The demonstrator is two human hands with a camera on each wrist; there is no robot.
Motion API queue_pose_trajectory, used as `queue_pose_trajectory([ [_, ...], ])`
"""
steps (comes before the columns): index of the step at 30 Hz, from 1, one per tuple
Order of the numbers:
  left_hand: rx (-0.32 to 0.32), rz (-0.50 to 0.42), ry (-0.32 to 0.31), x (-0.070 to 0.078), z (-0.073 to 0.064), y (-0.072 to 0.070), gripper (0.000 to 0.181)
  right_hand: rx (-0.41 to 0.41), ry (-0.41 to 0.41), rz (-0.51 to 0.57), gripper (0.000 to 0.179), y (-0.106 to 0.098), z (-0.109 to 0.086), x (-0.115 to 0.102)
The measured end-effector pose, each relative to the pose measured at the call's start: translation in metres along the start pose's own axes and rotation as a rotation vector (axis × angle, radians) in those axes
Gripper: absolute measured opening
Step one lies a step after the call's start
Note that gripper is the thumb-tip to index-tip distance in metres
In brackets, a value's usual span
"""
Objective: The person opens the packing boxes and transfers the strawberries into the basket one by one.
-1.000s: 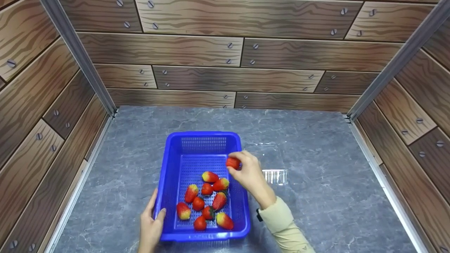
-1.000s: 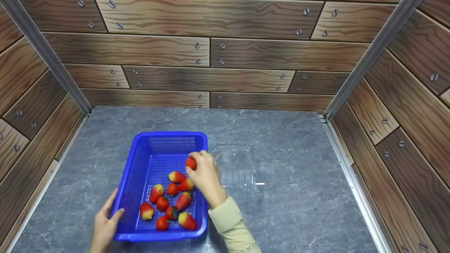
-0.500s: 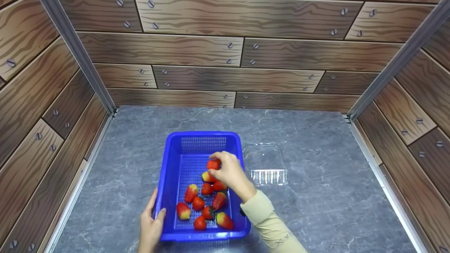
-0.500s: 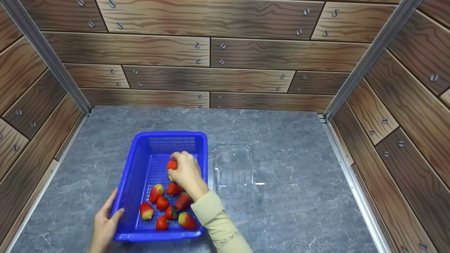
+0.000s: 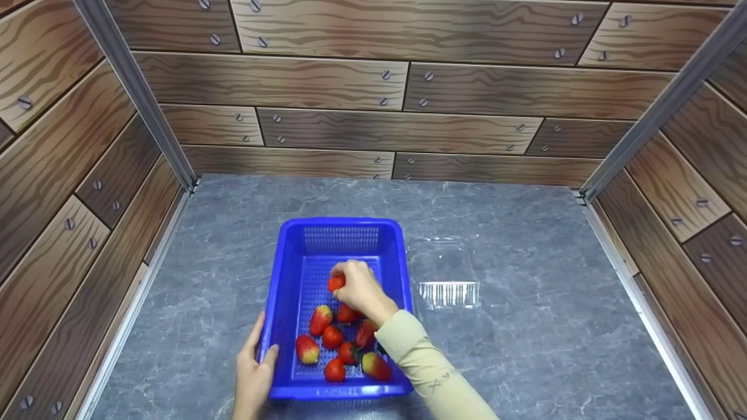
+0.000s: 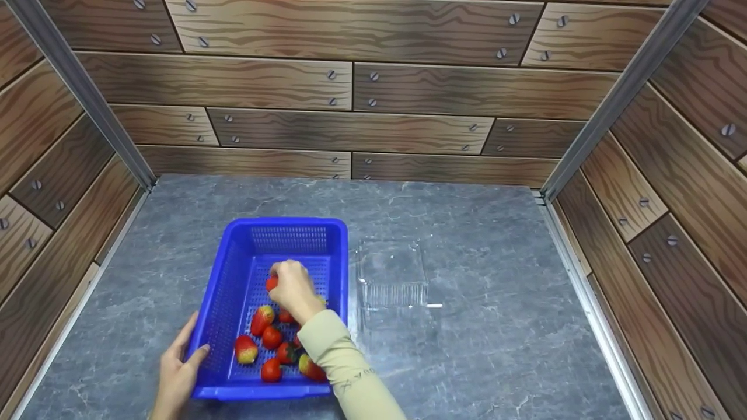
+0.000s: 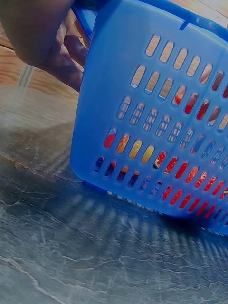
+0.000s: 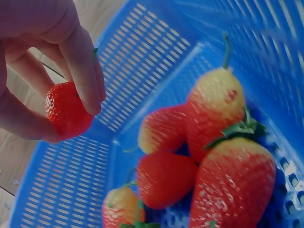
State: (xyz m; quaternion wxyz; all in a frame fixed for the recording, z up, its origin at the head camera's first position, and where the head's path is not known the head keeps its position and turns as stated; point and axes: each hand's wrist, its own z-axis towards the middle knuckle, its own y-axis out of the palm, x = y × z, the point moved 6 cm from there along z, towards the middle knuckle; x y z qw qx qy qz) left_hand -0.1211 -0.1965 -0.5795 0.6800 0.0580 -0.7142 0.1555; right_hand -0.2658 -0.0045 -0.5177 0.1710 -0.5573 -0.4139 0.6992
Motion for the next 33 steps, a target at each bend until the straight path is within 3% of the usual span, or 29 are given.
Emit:
queue_pose_trajectory([
  [8,-0.003,0.016,-0.005,-0.001,-0.001,-0.002,0.068,-0.086,-0.029,0.046,0.039,0.029,0.004,0.009],
  [15,0.003,0.035,0.002,0.0,-0.001,-0.001,0.067,-0.079,-0.068,-0.016,0.037,0.045,0.001,0.018],
  [20,0.01,0.032,0.003,0.0,-0.001,-0.001,0.067,-0.088,-0.048,-0.08,0.036,0.052,0.0,0.023],
  [33,0.016,0.02,0.016,-0.002,0.0,0.0,0.067,-0.102,-0.037,-0.069,0.038,0.056,-0.002,0.025],
])
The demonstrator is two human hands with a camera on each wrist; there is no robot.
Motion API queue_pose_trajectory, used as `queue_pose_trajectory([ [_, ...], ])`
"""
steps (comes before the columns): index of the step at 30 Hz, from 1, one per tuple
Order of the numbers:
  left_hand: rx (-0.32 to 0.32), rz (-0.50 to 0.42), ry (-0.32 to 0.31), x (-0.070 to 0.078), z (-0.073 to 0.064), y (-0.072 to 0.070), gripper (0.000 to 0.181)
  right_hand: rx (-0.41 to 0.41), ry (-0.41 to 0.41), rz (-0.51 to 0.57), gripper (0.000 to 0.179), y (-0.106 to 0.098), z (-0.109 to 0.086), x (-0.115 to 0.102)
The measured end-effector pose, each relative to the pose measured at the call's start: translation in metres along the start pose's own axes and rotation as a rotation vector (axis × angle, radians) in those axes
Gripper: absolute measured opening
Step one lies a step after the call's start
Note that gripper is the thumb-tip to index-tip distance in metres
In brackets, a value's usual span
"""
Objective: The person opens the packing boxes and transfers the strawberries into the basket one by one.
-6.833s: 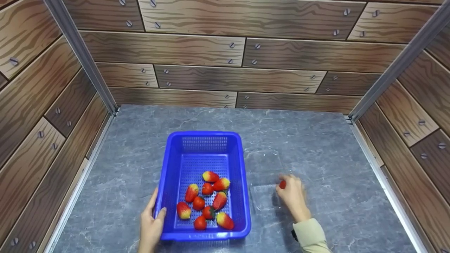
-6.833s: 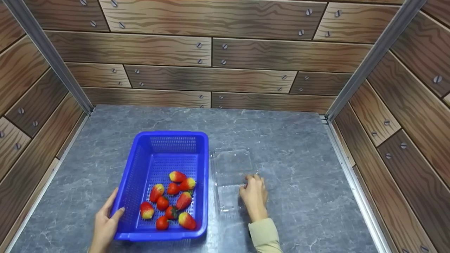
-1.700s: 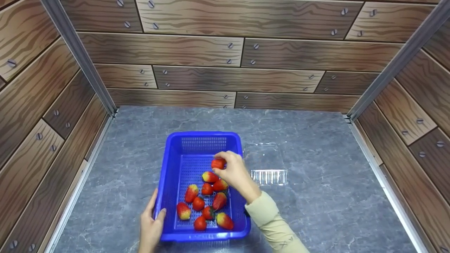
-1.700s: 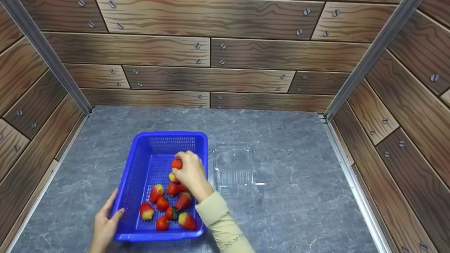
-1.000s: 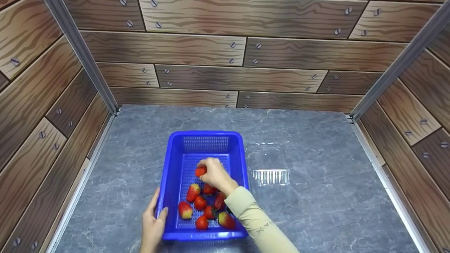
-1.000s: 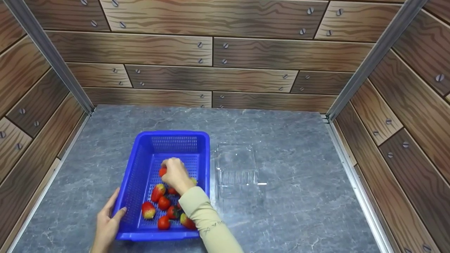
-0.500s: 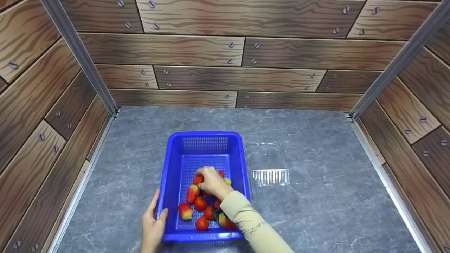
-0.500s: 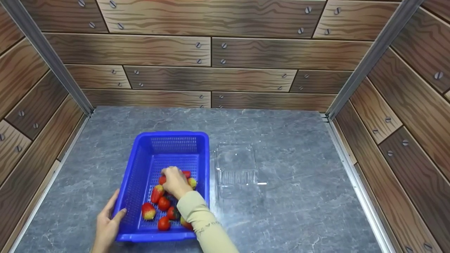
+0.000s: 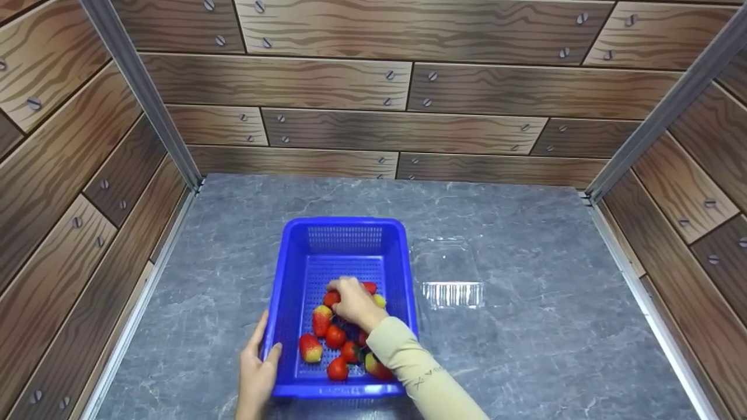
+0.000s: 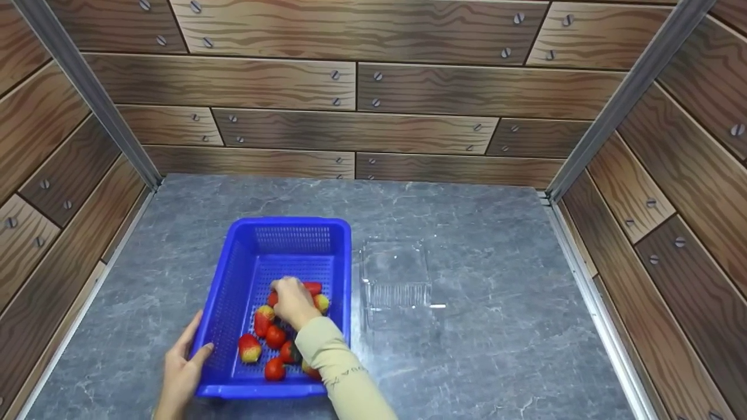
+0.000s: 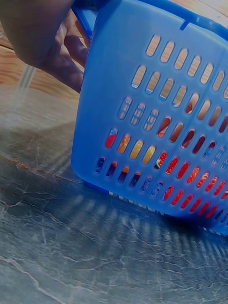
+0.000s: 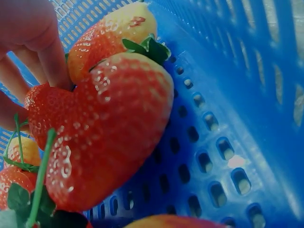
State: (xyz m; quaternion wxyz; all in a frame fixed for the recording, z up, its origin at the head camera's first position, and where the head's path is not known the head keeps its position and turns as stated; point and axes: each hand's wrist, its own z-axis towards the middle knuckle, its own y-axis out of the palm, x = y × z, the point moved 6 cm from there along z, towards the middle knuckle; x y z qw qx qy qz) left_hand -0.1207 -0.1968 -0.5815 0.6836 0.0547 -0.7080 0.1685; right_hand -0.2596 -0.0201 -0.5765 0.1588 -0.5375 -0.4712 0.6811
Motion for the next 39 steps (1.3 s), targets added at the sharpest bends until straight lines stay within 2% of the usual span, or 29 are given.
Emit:
queue_pose_trajectory([
  [12,-0.018,0.008,-0.009,0.002,-0.003,0.0,0.068,0.027,-0.033,-0.042,0.039,-0.002,-0.002,-0.001],
  [18,-0.001,0.025,-0.024,-0.001,-0.006,-0.005,0.067,0.02,-0.022,-0.053,0.036,-0.001,-0.006,-0.006],
  [21,0.0,0.011,-0.029,-0.001,-0.008,-0.005,0.067,0.066,-0.008,-0.094,0.031,-0.007,-0.008,-0.008],
  [25,-0.013,0.001,-0.021,0.001,-0.005,-0.003,0.067,0.208,0.021,-0.18,0.022,-0.021,-0.009,-0.007],
  [29,-0.017,-0.01,-0.022,0.003,-0.001,0.0,0.068,0.291,0.104,-0.195,0.019,-0.03,-0.009,0.001],
  [33,-0.017,-0.013,-0.016,0.004,0.0,0.002,0.068,0.267,0.176,-0.137,0.021,-0.03,-0.009,0.009],
  [39,-0.011,0.001,-0.008,0.004,0.0,-0.001,0.068,0.248,0.164,-0.119,0.022,-0.03,-0.009,0.006],
])
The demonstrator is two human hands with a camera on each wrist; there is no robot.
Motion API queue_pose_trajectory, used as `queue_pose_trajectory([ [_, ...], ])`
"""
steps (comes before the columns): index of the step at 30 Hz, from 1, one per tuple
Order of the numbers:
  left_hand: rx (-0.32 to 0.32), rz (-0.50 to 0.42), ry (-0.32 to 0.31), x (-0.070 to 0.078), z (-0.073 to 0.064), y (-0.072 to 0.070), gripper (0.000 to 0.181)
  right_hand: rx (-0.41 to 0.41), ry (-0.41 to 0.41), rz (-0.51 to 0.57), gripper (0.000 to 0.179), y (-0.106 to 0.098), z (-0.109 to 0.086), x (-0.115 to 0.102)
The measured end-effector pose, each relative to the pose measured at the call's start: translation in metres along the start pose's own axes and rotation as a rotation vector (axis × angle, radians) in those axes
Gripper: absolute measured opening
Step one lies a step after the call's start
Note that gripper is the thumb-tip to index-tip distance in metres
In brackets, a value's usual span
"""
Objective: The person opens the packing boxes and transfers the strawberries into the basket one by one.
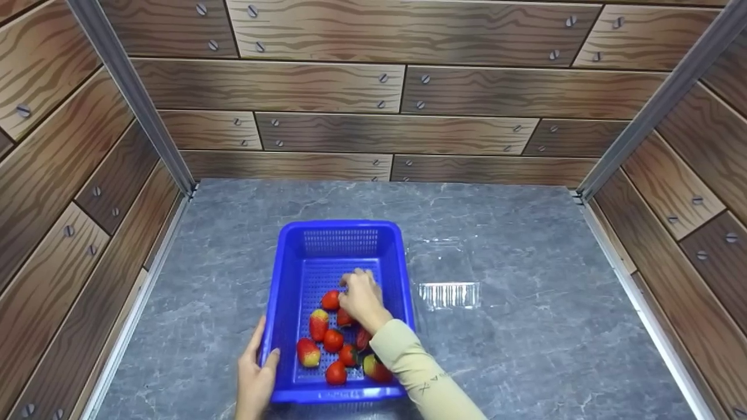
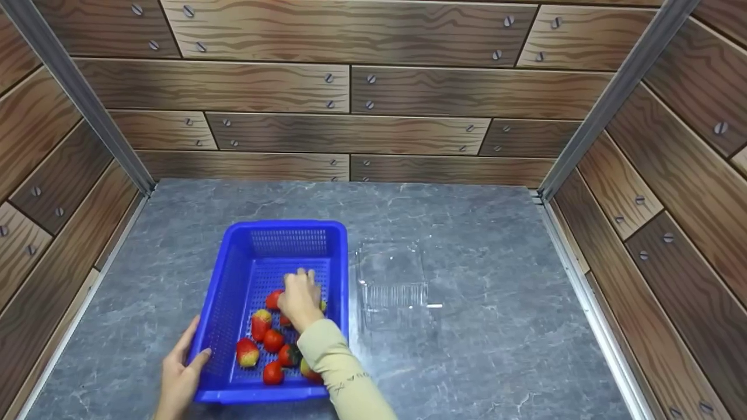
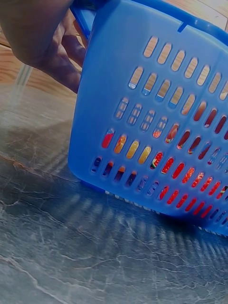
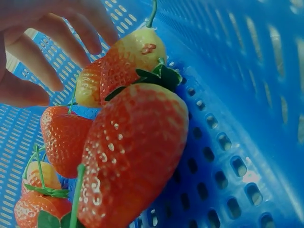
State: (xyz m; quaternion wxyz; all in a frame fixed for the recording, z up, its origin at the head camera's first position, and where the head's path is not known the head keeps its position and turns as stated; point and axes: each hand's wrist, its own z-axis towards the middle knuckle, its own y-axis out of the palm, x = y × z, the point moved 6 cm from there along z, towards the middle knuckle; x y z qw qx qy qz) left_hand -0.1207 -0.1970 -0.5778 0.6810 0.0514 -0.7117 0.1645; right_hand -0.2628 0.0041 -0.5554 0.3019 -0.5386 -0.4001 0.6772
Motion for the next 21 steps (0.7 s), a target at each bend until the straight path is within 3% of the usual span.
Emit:
queue_pose_trajectory([
  [12,0.007,0.008,-0.006,-0.001,-0.002,-0.002,0.068,0.045,0.006,0.093,0.017,-0.018,-0.003,-0.003],
  [17,0.018,-0.014,-0.029,-0.002,-0.003,-0.002,0.067,0.07,-0.009,0.178,0.017,-0.033,-0.007,-0.006],
  [21,0.01,0.026,-0.019,0.002,-0.003,-0.001,0.067,0.111,-0.031,0.252,0.016,-0.054,-0.011,-0.009],
])
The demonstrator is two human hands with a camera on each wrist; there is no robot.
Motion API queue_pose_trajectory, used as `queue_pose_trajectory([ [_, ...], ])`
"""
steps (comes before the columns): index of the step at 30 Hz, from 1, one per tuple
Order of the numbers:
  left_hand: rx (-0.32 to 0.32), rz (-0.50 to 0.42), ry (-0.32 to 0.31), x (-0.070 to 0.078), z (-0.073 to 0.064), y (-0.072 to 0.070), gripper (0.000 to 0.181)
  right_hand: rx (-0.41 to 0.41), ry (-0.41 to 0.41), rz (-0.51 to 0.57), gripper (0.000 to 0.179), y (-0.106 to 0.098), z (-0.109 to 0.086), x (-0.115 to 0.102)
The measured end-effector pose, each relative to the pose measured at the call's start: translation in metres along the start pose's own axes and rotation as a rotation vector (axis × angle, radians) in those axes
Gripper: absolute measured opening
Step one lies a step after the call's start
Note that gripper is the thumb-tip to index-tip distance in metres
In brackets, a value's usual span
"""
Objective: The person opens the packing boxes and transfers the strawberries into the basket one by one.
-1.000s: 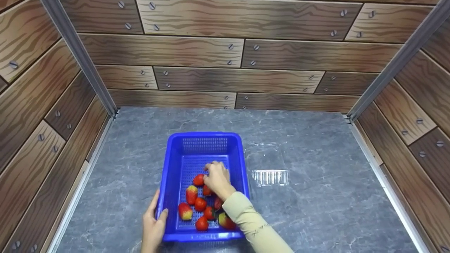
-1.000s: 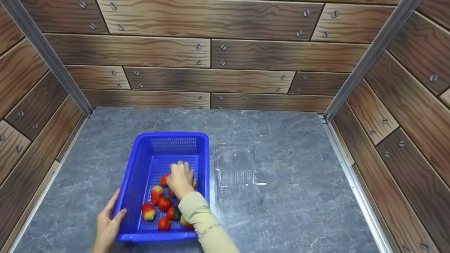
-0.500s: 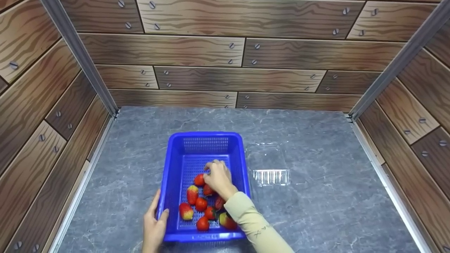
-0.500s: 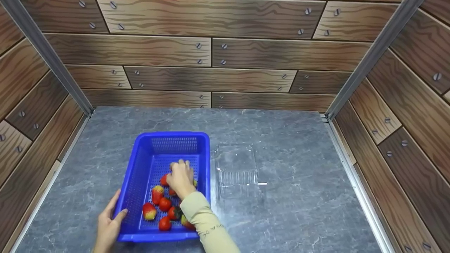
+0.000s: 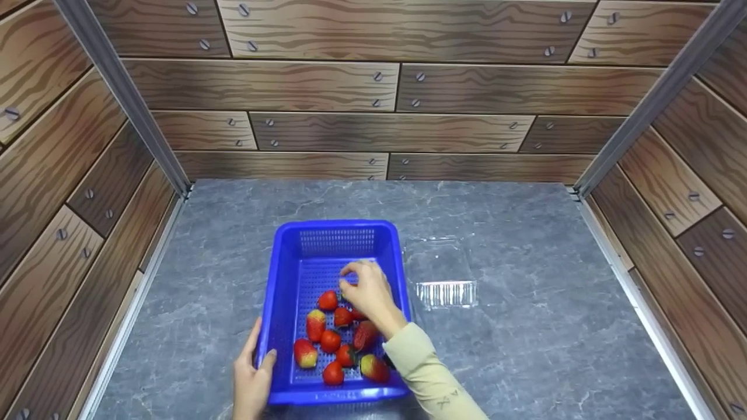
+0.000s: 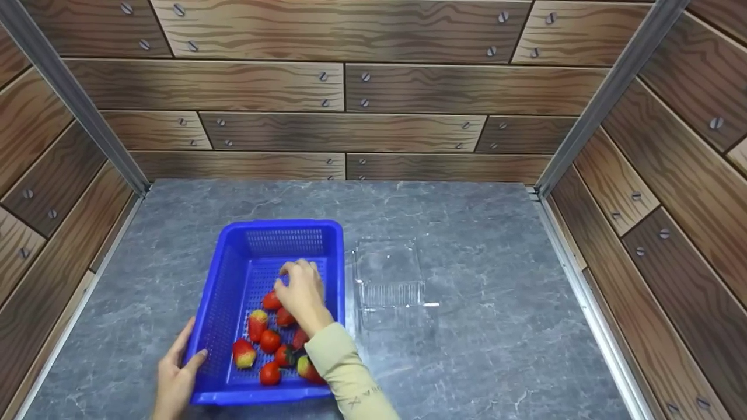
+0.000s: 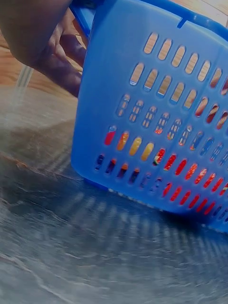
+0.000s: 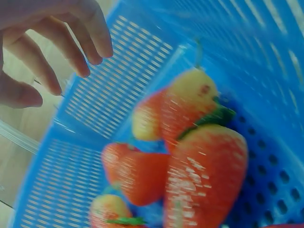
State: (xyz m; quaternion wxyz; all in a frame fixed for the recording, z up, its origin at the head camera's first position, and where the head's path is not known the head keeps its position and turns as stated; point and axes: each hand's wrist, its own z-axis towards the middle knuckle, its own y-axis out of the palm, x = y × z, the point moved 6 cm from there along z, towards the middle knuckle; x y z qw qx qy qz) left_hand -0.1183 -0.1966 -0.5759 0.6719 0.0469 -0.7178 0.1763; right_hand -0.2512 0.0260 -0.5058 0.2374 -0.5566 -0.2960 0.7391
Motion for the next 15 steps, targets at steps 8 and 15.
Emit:
queue_pose_trajectory([
  [8,0.105,0.453,0.267,0.026,-0.006,-0.004,0.06,0.096,-0.135,0.068,0.016,-0.051,-0.013,-0.018],
  [15,0.245,0.652,0.619,0.082,-0.012,0.011,0.054,0.293,-0.29,0.03,0.016,-0.104,-0.032,-0.015],
])
